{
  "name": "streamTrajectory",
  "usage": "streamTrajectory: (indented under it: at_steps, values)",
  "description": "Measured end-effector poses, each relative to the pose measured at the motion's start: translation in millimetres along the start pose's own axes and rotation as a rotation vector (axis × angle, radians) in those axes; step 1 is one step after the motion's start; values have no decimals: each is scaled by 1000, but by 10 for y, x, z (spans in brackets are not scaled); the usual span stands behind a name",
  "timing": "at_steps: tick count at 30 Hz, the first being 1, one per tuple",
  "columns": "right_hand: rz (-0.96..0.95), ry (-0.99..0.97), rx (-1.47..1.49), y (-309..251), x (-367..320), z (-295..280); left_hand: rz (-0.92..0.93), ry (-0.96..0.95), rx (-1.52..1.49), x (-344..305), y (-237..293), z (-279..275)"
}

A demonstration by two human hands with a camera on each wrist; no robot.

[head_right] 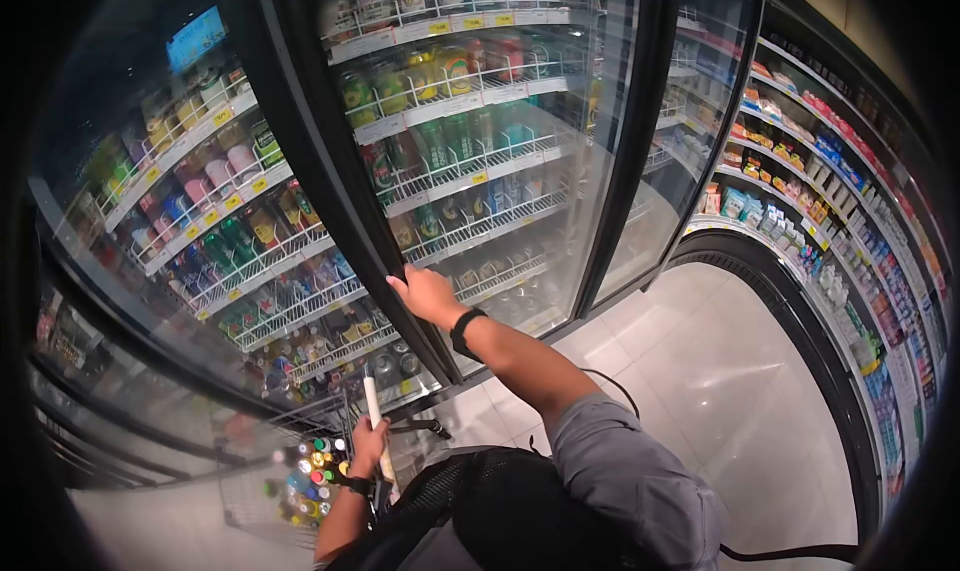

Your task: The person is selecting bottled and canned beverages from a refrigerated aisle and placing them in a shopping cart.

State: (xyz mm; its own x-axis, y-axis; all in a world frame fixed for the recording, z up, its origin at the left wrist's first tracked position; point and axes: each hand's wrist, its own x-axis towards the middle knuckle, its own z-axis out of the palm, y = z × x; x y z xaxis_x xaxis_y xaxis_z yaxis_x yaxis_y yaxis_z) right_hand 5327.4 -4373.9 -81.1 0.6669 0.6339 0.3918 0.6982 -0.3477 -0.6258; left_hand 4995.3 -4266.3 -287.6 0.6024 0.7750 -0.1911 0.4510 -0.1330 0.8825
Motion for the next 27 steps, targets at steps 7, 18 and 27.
streamTrajectory:
  at_steps: [7, 18, 27]
  values:
    - [-26, 22, 86, -41, -87, 8, 229, 329, 287, -1035, 944, -410]
    - [-94, 86, 224, 80, -1470, -693, 247, 490, 182, -2294, 511, 150]
    - [-12, 123, 350, 936, -3389, -1800, 630, -112, 497, -1547, 1580, 1684]
